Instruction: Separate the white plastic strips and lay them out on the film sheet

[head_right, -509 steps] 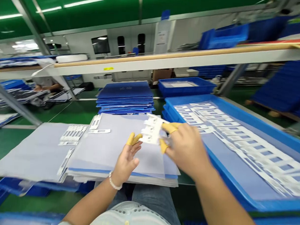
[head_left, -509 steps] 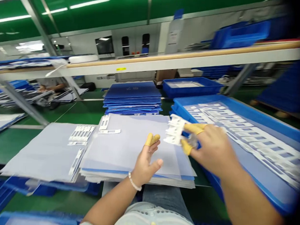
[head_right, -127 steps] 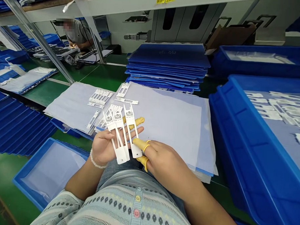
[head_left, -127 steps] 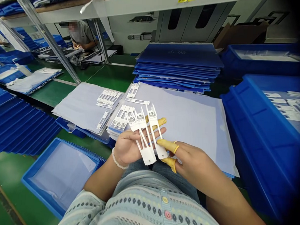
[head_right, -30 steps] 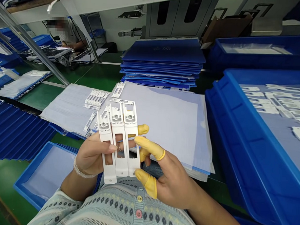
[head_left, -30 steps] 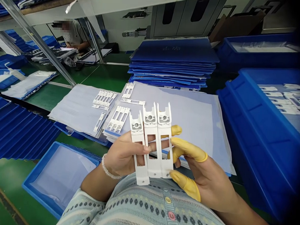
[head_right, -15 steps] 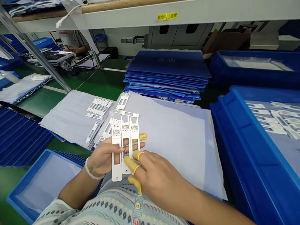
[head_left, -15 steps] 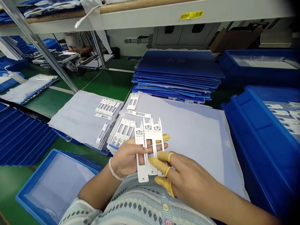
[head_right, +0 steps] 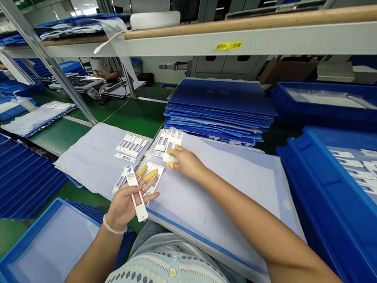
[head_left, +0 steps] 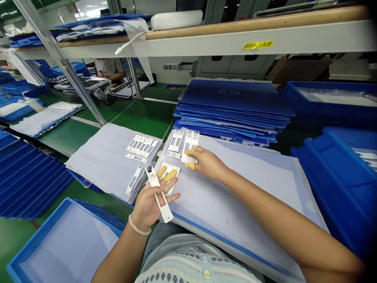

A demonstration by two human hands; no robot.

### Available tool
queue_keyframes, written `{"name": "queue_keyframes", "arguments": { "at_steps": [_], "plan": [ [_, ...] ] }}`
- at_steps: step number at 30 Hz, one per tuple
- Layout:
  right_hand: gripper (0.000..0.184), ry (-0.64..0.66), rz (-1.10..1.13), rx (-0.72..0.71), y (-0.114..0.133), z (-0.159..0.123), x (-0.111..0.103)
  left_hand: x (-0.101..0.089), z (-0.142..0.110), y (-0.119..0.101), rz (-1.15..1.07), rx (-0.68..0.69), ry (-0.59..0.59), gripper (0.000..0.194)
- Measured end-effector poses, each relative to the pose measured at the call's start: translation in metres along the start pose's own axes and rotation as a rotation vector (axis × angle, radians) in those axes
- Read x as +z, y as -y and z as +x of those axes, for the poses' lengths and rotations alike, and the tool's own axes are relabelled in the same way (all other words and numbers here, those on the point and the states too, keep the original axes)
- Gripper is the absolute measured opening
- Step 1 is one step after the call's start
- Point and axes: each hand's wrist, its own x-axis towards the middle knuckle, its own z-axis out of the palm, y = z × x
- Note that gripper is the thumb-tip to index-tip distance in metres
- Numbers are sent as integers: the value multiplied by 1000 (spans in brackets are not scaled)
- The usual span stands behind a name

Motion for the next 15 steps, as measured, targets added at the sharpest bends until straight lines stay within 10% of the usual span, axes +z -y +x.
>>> {"name": "queue_keyframes", "arguments": {
  "at_steps": [5,15],
  "plan": [
    [36,47,-96,128,-33,70,7,-9,-2,-9,-5,45,-28,60],
    [31,140,-114,93,-40,83,21,-23,1,-14,-70,65,-17,43]
  ]
}}
